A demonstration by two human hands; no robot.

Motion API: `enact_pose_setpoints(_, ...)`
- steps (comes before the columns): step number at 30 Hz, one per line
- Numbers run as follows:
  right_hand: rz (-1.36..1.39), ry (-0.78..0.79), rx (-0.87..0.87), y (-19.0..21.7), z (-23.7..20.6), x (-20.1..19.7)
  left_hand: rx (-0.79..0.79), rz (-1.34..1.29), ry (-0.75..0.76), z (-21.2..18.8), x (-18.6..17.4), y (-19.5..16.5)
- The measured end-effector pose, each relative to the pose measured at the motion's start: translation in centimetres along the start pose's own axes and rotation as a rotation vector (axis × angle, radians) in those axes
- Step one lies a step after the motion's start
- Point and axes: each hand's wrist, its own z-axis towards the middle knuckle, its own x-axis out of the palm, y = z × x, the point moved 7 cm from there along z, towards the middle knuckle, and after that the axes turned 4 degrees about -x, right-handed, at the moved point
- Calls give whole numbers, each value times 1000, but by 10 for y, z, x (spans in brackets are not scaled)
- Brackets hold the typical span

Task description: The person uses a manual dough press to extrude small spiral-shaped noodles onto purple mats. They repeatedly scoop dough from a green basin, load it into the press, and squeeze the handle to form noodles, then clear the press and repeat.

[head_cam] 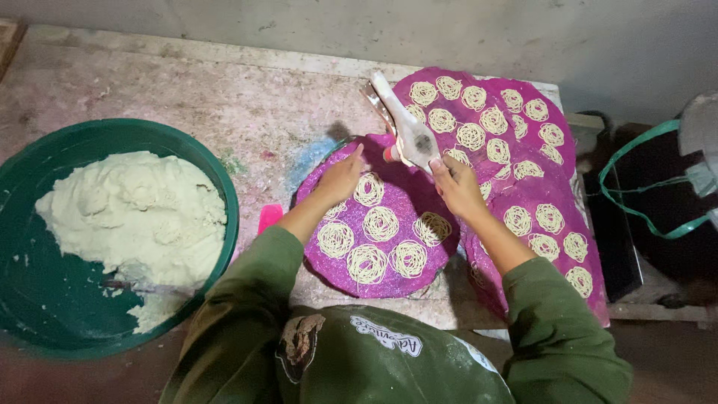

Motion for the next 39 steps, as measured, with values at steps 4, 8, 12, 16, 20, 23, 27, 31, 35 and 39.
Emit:
enact_pose_setpoints(4,-185,30,-84,49,-13,4,197,424,-179,-28,-40,-32)
enact_pose_setpoints(8,-245,238,-313,148,-48,27,548,295,-51,-83,-81,-100)
enact_pose_setpoints(12,-547,393,-940,276,-93,57,649,130,486,-176,-101,-148)
enact_pose_setpoints(16,-619,576,-1530,350,-109,93,838,47,798,-286,-120,-182)
enact_pose_setpoints(20,-333,907,-1275,351,-128,152,911,-68,957,-356,-144,-173)
enact_pose_setpoints(23,-90,1165,-910,336,-139,197,835,-106,936,-368,-151,-122)
enact_pose_setpoints(27,69,1195,-824,341,-127,222,453,-117,612,-356,-179,24)
enact_pose_setpoints(31,-370,856,-1312,373,-89,231,-333,35,56,-383,-296,242)
enact_pose_setpoints(35,-789,466,-1889,412,-71,283,17,-263,378,-391,-269,271)
enact_pose_setpoints(39,-660,128,-1886,439,-52,333,68,-1306,276,-380,-244,231)
